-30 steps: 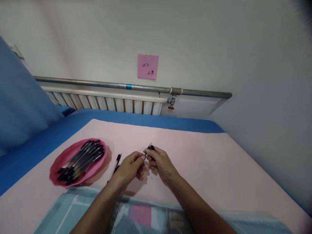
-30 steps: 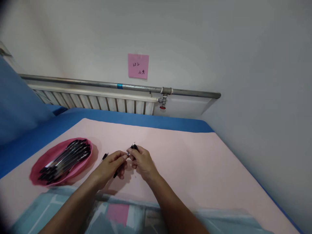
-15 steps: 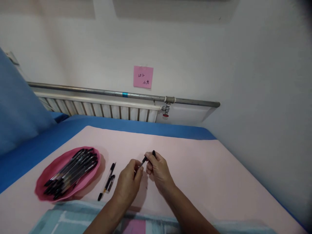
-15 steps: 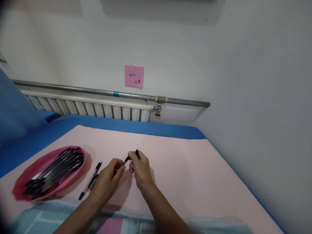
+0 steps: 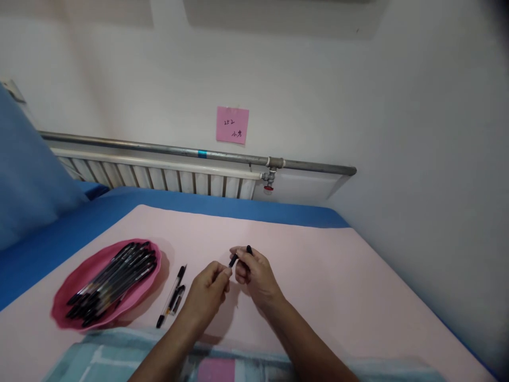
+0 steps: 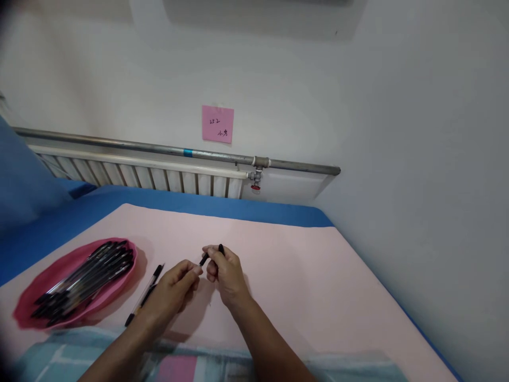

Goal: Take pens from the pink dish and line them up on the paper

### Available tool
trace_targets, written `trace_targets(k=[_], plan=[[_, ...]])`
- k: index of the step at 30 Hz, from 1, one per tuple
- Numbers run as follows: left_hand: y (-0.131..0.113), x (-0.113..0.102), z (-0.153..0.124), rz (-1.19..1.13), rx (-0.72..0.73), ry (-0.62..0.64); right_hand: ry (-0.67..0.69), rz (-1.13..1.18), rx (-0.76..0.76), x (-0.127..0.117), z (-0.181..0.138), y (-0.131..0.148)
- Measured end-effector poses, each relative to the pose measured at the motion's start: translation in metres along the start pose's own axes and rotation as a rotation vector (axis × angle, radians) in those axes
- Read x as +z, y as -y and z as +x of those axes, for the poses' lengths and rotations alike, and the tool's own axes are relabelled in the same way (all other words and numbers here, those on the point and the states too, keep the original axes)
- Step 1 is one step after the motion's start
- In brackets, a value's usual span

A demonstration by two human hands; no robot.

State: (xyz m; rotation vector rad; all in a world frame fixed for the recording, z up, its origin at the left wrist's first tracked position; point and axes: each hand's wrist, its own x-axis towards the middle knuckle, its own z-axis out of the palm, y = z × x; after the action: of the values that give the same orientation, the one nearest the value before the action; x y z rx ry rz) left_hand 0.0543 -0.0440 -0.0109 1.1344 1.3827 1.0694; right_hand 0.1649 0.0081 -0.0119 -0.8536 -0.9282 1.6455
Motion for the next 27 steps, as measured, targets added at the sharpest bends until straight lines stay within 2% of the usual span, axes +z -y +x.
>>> trace_targets(k=[5,8,12,19,24,27], plan=[[-0.0001,-0.0006,0.0003,0.114,0.086,-0.060,-0.129,0.015,-0.078,-0.0005,0.0017,-0.0001],[-0.0024,-0.0008,-0.0009,0.255,0.143,-0.113,-0.130,0.015,-0.080,-0.0001,0.0016,-0.0012],[-0.0061,0.0003,-0.0031,0.410,0.187,-0.119,-0.117,0.042,-0.052,-0.0001,0.0007,-0.0014],[-0.0006,0.0011,0.0006,0.360,0.147,-0.114,-0.026,0.070,0.066,-0.0027,0.0011,0.0030],[-0.0022,-0.0016,-0.0005,0.405,0.188,-0.186,-0.133,0.052,0.064,-0.0024,0.0015,0.0003],[-0.0034,-0.0029,-0.0014,0.419,0.186,-0.193,-0.135,0.026,0.070,-0.0013,0.0013,-0.0010]])
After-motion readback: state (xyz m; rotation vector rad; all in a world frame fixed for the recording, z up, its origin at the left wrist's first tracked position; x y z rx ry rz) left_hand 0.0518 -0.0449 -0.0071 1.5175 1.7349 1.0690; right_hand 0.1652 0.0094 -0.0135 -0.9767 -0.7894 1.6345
